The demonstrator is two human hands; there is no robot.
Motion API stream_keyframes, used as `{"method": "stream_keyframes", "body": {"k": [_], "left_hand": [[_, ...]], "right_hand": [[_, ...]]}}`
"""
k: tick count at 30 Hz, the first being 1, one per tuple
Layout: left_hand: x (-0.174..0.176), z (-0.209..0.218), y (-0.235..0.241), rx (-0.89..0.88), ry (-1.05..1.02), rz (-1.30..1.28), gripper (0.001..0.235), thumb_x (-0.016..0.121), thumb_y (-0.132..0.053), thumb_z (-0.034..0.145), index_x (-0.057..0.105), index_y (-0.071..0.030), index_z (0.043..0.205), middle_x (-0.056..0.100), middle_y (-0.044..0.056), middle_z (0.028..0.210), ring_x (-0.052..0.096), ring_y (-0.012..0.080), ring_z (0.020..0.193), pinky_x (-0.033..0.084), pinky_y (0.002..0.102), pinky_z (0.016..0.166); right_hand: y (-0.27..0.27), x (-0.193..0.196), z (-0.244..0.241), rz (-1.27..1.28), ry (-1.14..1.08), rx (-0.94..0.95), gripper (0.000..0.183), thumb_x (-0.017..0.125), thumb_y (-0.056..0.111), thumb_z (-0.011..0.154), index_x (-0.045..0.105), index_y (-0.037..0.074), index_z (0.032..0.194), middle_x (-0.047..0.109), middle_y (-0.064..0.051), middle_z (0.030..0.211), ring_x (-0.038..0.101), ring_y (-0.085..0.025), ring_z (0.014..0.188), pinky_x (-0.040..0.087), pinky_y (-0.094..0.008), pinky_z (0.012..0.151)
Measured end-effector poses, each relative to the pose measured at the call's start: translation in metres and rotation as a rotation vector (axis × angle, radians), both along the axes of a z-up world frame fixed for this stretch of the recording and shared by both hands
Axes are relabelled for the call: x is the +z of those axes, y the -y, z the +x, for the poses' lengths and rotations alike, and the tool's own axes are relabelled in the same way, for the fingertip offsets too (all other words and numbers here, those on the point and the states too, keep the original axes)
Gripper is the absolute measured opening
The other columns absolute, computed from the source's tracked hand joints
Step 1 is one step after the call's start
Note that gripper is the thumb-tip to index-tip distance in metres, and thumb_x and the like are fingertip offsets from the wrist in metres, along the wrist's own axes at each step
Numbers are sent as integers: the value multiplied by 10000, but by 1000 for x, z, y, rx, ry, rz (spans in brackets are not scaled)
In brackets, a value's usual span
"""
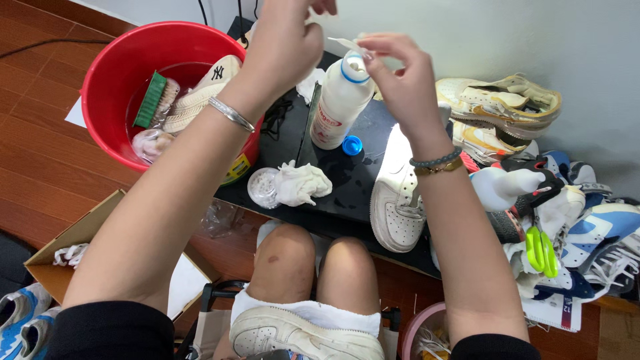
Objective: The person removes the laces from a white sneaker, then re-laces it by hand while seated. They then pour a liquid from a plastic container into a bottle and close it.
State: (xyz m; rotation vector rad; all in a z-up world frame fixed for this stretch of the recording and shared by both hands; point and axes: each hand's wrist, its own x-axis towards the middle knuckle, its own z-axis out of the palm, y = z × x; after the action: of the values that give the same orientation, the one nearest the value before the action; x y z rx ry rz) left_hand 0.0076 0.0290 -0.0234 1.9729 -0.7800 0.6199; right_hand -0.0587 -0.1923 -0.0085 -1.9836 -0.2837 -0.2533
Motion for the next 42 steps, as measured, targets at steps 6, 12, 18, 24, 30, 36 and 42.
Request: {"method": "stream_keyframes", "body": {"k": [6, 12, 18, 24, 30, 36, 42], "left_hand": [[-21, 18, -10, 35, -116, 9, 254, 572, 71, 883, 693, -28, 1083, 713, 128, 1031, 697, 244, 955, 562, 357, 848], [-33, 8, -5, -139, -310, -44, 412, 556, 60, 842, 667, -17, 1231, 735, 144, 1144, 696, 237, 1037, 568, 329, 892], [-30, -5, 5, -67, -186, -77, 461, 553, 75, 814, 686, -27, 1244, 746, 135, 1215, 713, 235, 1121, 584, 329, 878], [-14, -20, 10, -2, -230, -13, 129, 787, -136, 964, 735, -26, 1007, 713, 100, 984, 744, 198, 828, 593, 318, 752], [12, -14, 15, 9, 383, 208, 143, 707, 11, 857, 776, -72, 951, 712, 58, 981, 724, 235, 908, 574, 366, 810], [28, 0, 39, 150, 633, 694, 44, 731, -60, 813, 756, -96, 812, 710, 20, 720, 712, 155, 647, 562, 290, 554], [22, 15, 58, -42, 337, 622, 146, 757, -178, 869, 761, -52, 796, 722, 107, 690, 699, 206, 551, 551, 345, 483]], "right_hand": [[2, 4, 4, -175, 166, -36, 102, 762, 203, 908, 790, 129, 973, 740, -25, 1229, 696, -147, 1080, 453, -326, 798], [9, 8, 0, -423, 388, 26, 199, 626, 112, 888, 805, 165, 957, 687, -42, 1375, 582, -218, 1226, 396, -394, 1055], [3, 15, -3, -708, 580, 58, 160, 575, 152, 925, 724, 115, 882, 644, -80, 1419, 477, -268, 1283, 208, -430, 1071], [1, 23, -4, -514, 543, -44, 153, 563, 161, 975, 678, 75, 1029, 675, -66, 1249, 523, -266, 1228, 258, -448, 1032], [5, 21, -1, -315, 466, -89, 241, 527, 225, 1122, 729, 97, 1093, 705, -38, 1220, 572, -221, 1209, 371, -397, 1039], [10, 21, -2, -207, 382, -50, 299, 498, 252, 1081, 701, 89, 1226, 712, -30, 1234, 580, -220, 1181, 429, -373, 1052], [16, -4, 0, -36, 229, -3, 417, 563, 296, 1072, 510, 130, 1451, 635, -99, 1388, 559, -236, 1274, 426, -407, 1068]]}}
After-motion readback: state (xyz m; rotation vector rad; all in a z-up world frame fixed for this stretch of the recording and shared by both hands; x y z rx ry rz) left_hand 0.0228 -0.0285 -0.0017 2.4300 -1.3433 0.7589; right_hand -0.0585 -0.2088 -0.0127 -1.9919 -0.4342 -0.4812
